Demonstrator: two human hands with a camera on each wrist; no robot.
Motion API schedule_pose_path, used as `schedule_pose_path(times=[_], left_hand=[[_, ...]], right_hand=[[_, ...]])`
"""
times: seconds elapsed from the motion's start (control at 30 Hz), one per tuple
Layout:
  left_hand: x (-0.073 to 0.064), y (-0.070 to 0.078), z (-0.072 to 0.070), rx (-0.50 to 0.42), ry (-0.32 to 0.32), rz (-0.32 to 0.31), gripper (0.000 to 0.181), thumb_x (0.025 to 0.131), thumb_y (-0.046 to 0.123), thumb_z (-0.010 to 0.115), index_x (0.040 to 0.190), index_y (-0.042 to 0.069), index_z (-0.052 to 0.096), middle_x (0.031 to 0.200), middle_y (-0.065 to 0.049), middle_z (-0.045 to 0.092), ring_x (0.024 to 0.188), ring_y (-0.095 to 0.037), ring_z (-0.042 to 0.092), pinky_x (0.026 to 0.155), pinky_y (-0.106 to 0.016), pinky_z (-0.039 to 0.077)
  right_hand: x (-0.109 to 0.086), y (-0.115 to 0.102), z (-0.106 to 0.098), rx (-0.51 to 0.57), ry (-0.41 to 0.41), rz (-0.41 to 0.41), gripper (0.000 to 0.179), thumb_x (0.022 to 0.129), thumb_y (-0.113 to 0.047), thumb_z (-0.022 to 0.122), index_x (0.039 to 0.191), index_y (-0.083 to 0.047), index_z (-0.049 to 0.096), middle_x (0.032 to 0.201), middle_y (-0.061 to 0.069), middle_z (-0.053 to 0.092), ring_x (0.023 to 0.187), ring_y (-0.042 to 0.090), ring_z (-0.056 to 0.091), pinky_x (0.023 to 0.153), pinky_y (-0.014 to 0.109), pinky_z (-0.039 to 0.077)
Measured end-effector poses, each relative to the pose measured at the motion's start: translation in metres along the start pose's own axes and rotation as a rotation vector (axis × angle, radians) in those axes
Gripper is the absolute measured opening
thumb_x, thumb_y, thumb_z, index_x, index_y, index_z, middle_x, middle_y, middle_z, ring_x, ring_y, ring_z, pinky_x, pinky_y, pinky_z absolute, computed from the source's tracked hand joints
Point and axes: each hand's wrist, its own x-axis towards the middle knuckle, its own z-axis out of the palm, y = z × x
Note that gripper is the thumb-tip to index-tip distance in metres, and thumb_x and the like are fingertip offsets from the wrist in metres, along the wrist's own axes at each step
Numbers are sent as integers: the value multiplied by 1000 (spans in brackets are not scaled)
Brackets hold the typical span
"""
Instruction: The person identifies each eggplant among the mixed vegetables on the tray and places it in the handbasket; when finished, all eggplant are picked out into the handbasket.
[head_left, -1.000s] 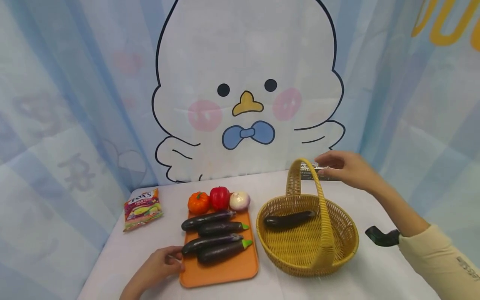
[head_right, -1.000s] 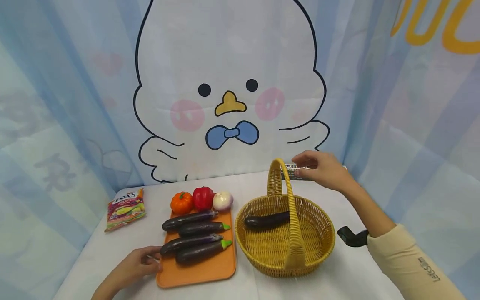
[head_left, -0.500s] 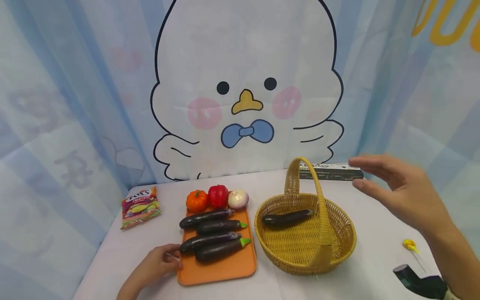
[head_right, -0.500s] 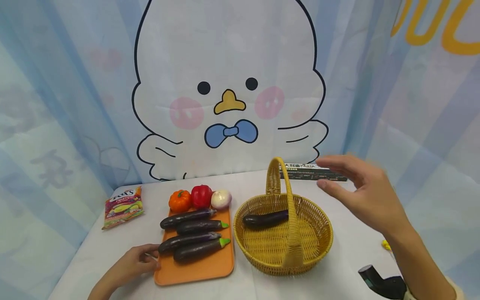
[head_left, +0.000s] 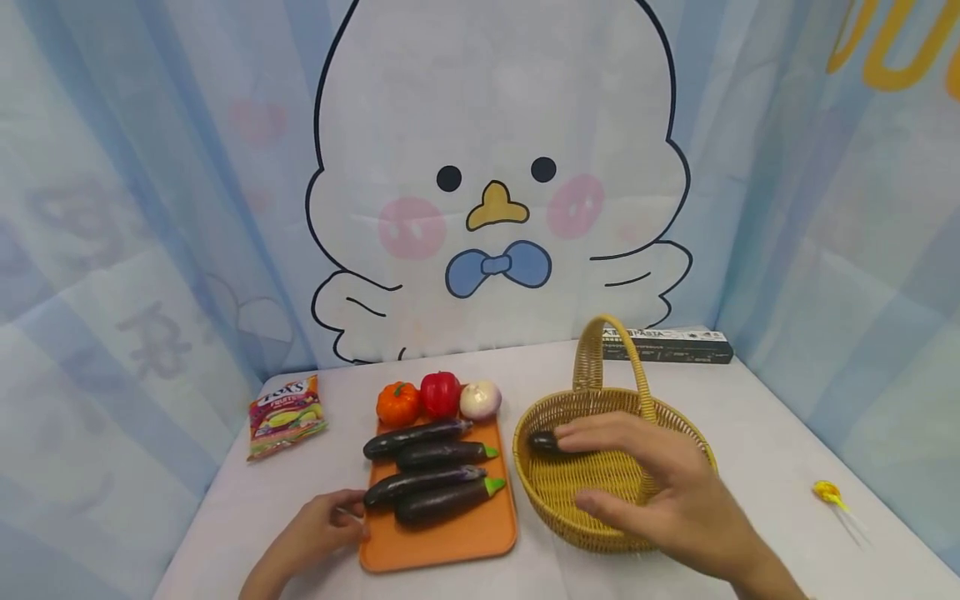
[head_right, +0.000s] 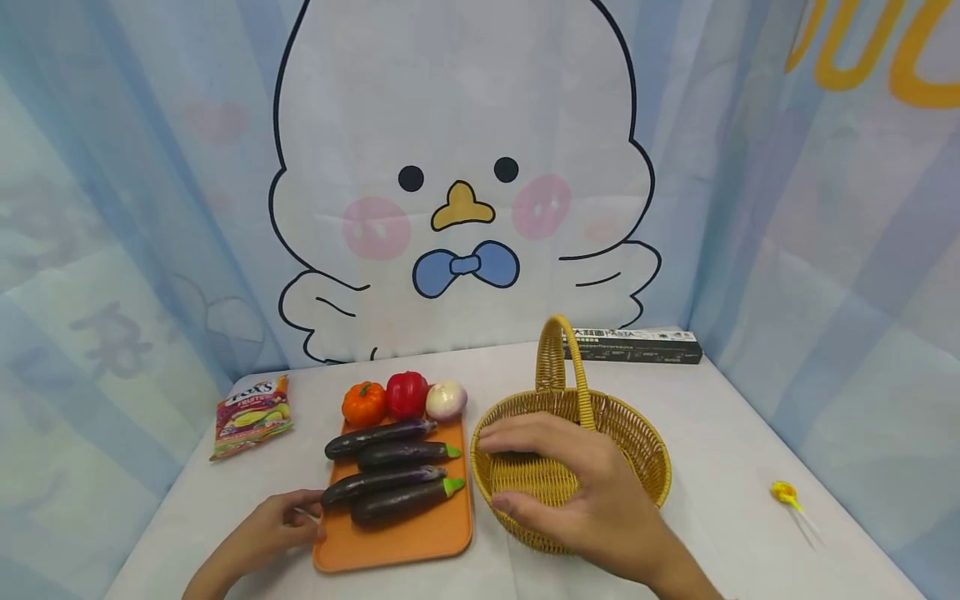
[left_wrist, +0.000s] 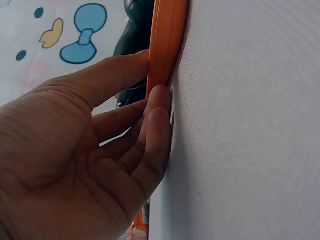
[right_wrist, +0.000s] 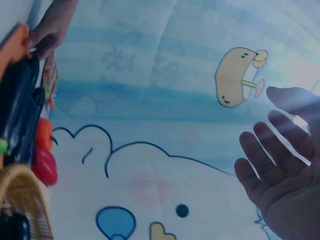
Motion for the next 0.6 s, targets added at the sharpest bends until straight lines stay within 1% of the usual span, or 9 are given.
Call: schedule_pose_path(times=[0.07, 0.2, 0.23, 0.27, 0.37, 0.47, 0.53, 0.6], left_hand=[[0, 1, 0, 3, 3, -2, 60, 78, 23, 84, 127, -3, 61, 100, -5, 67, 81, -19, 62, 76, -40, 55], [0, 1, 1, 8, 15, -25, 60, 78, 23, 85, 127, -2, 62, 100, -4, 66, 80, -19, 62, 75, -38, 55], [0, 1, 1, 10, 17, -33, 60, 77, 23, 85, 127, -2, 62, 100, -4, 66, 80, -19, 61, 75, -38, 55], [0, 2, 2, 12, 19, -36, 60, 77, 23, 85, 127, -2, 62, 100, -4, 66, 79, -19, 61, 75, -38, 55], [0, 2, 3, 6, 12, -30, 60, 78, 23, 85, 127, -3, 62, 100, -4, 67, 80, -19, 62, 76, -38, 56], [0, 2, 3, 1, 2, -15, 61, 78, 23, 84, 128, -4, 61, 100, -5, 66, 81, -19, 63, 77, -39, 56], [0, 2, 2, 4, 2, -14, 61, 78, 23, 84, 128, -4, 61, 100, -4, 67, 81, -19, 63, 77, -39, 56], [0, 1, 3, 5, -1, -13, 61, 78, 23, 84, 128, -4, 60, 101, -5, 67, 82, -19, 63, 77, -40, 56]], right_hand=[[-1, 4, 17, -12, -34, 46, 48, 80, -6, 82, 124, -14, 65, 121, 1, 66, 112, 20, 61, 95, 28, 47], [-2, 14, 50, 62, -107, 149, 42, 86, -17, 79, 125, -23, 65, 123, -7, 65, 114, 16, 60, 95, 34, 48], [-3, 17, 58, 81, -126, 164, 40, 87, -19, 78, 125, -23, 65, 123, -7, 64, 114, 16, 60, 96, 36, 48], [-3, 19, 65, 97, -142, 196, 38, 88, -22, 77, 124, -25, 65, 123, -9, 64, 114, 15, 60, 96, 37, 48], [-3, 28, 83, 118, -178, 286, 35, 88, -30, 76, 122, -28, 66, 121, -13, 64, 114, 12, 59, 96, 38, 47], [-2, 37, 98, 136, -207, 379, 35, 86, -34, 77, 119, -31, 66, 119, -16, 64, 114, 10, 58, 98, 37, 46], [-2, 44, 107, 138, -219, 408, 35, 85, -34, 78, 118, -30, 67, 118, -17, 64, 114, 10, 57, 99, 37, 45], [-4, 50, 115, 134, -222, 431, 36, 83, -30, 80, 117, -29, 68, 117, -17, 63, 114, 9, 57, 99, 36, 45]])
